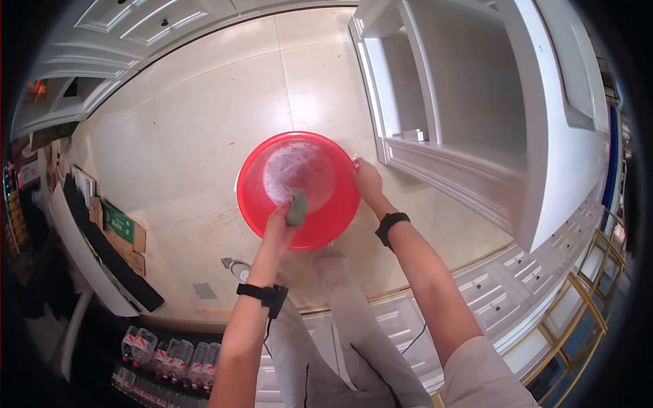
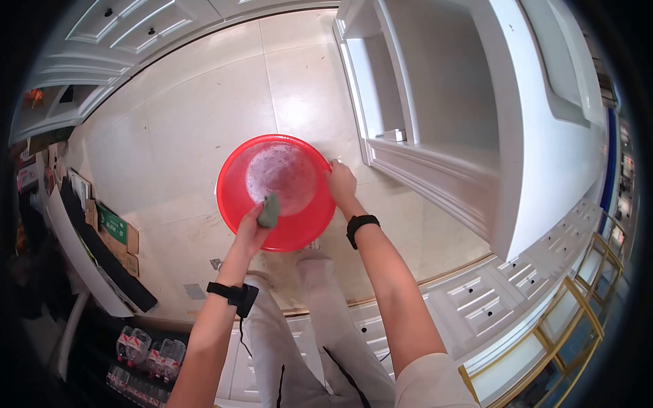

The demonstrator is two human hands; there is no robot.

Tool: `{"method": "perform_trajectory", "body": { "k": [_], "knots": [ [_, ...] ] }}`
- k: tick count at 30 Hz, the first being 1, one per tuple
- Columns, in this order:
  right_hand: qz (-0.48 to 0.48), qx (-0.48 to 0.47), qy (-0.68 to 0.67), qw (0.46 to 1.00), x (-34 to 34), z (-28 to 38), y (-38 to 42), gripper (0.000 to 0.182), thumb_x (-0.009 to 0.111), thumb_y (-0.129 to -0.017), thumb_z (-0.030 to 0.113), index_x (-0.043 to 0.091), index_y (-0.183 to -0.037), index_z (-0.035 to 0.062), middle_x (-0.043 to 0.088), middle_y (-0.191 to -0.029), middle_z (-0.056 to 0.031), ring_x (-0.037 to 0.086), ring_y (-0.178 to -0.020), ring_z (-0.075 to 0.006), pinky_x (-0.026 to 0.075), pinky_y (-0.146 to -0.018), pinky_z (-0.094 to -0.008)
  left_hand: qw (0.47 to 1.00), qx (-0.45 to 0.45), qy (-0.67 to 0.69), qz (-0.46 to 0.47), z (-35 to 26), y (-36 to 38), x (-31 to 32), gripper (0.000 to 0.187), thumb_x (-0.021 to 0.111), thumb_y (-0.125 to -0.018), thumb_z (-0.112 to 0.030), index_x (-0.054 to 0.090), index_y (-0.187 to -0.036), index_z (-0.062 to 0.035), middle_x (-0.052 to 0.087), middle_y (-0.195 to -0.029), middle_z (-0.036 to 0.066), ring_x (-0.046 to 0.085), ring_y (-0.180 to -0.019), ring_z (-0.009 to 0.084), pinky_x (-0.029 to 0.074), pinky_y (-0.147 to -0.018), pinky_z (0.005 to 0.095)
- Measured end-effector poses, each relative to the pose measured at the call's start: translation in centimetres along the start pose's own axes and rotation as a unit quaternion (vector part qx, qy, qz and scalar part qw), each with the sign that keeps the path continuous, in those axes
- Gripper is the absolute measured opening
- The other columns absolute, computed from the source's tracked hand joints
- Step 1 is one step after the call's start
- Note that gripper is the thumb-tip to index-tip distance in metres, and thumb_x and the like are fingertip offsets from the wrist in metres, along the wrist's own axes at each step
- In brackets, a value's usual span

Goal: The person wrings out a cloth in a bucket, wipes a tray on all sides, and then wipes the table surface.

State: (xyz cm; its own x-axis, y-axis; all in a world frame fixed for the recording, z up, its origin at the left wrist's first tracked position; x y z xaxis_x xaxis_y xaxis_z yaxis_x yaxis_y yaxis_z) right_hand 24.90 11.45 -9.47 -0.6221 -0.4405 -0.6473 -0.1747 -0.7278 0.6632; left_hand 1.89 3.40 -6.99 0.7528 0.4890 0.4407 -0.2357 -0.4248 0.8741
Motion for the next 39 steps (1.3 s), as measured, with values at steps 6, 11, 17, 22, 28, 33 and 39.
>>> {"method": "perform_trajectory", "body": {
  "k": [6,11,17,22,28,33,39],
  "knots": [
    [-0.001,-0.257,-0.069,0.964,1.4,7.6,5.8,0.031,0.058,-0.083,0.025,0.056,-0.107,0.0043,0.060,-0.100,-0.0156,0.059,-0.092,-0.0285,0.048,-0.078,-0.0357,0.999,0.040,-0.017,0.022,-1.6,3.0,3.1,0.031,0.040,-0.092,-0.011,0.046,-0.122,-0.0052,0.055,-0.113,0.008,0.053,-0.104,0.0181,0.045,-0.084,0.0332],
    [0.143,-0.084,-0.364,0.917,-0.1,12.3,12.6,0.033,0.056,-0.085,0.020,0.050,-0.110,0.0006,0.060,-0.088,-0.0112,0.060,-0.081,-0.0214,0.051,-0.066,-0.0328,0.995,0.080,-0.050,0.020,-4.4,7.0,6.3,0.041,0.045,-0.087,0.000,0.041,-0.126,-0.0079,0.053,-0.115,0.010,0.052,-0.106,0.0212,0.048,-0.080,0.0343],
    [0.080,-0.119,-0.451,0.881,-2.1,13.3,17.4,0.034,0.061,-0.080,0.016,0.050,-0.109,0.0017,0.057,-0.084,-0.0067,0.056,-0.077,-0.0138,0.048,-0.065,-0.0289,0.908,0.071,-0.411,0.049,-8.1,13.5,7.9,0.038,0.055,-0.081,0.000,0.049,-0.117,-0.0092,0.051,-0.100,0.004,0.054,-0.091,0.0124,0.047,-0.073,0.0257],
    [0.101,-0.239,-0.369,0.892,-7.9,17.6,24.8,0.033,0.061,-0.079,0.012,0.051,-0.109,0.0046,0.055,-0.089,-0.0044,0.052,-0.080,-0.0118,0.044,-0.071,-0.0276,0.752,0.290,-0.578,0.130,-11.2,21.6,11.2,0.025,0.068,-0.073,-0.002,0.052,-0.091,-0.0070,0.049,-0.090,0.002,0.049,-0.082,0.0113,0.043,-0.068,0.0227],
    [0.088,-0.362,-0.238,0.897,-17.0,23.5,36.4,0.033,0.061,-0.078,0.009,0.057,-0.111,0.0077,0.054,-0.107,-0.0093,0.050,-0.106,-0.0223,0.039,-0.091,-0.0322,0.659,0.343,-0.640,0.198,-13.4,35.3,16.3,0.027,0.072,-0.071,-0.005,0.051,-0.088,-0.0062,0.048,-0.097,0.005,0.050,-0.088,0.0166,0.048,-0.071,0.0280],
    [0.144,-0.342,-0.373,0.850,-22.3,25.8,44.4,0.032,0.057,-0.079,0.005,0.056,-0.111,0.0066,0.057,-0.103,-0.0115,0.052,-0.102,-0.0234,0.041,-0.087,-0.0336,0.694,0.368,-0.584,0.204,-13.7,43.6,18.5,0.015,0.064,-0.080,-0.006,0.052,-0.088,-0.0055,0.049,-0.096,0.003,0.051,-0.094,0.0132,0.047,-0.076,0.0260],
    [-0.072,-0.479,-0.221,0.846,-25.8,25.0,49.1,0.042,0.062,-0.081,0.023,0.050,-0.116,0.0054,0.056,-0.103,-0.0121,0.051,-0.103,-0.0247,0.040,-0.089,-0.0371,0.689,0.395,-0.560,0.235,-12.1,49.9,24.5,0.012,0.060,-0.084,-0.011,0.051,-0.089,-0.0057,0.051,-0.084,0.001,0.049,-0.083,0.0078,0.042,-0.066,0.0227]
  ]
}}
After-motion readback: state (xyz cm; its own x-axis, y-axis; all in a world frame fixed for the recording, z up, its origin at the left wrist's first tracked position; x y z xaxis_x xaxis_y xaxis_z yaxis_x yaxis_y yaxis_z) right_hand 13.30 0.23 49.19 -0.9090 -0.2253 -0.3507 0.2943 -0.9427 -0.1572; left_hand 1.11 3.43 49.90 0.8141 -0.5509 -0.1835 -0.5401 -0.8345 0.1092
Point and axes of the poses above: each hand's wrist, its own y-axis away from the middle knuckle, its own x-axis out of the palm, z = x × y, the point moved 8 cm from there along -y, towards the middle knuckle
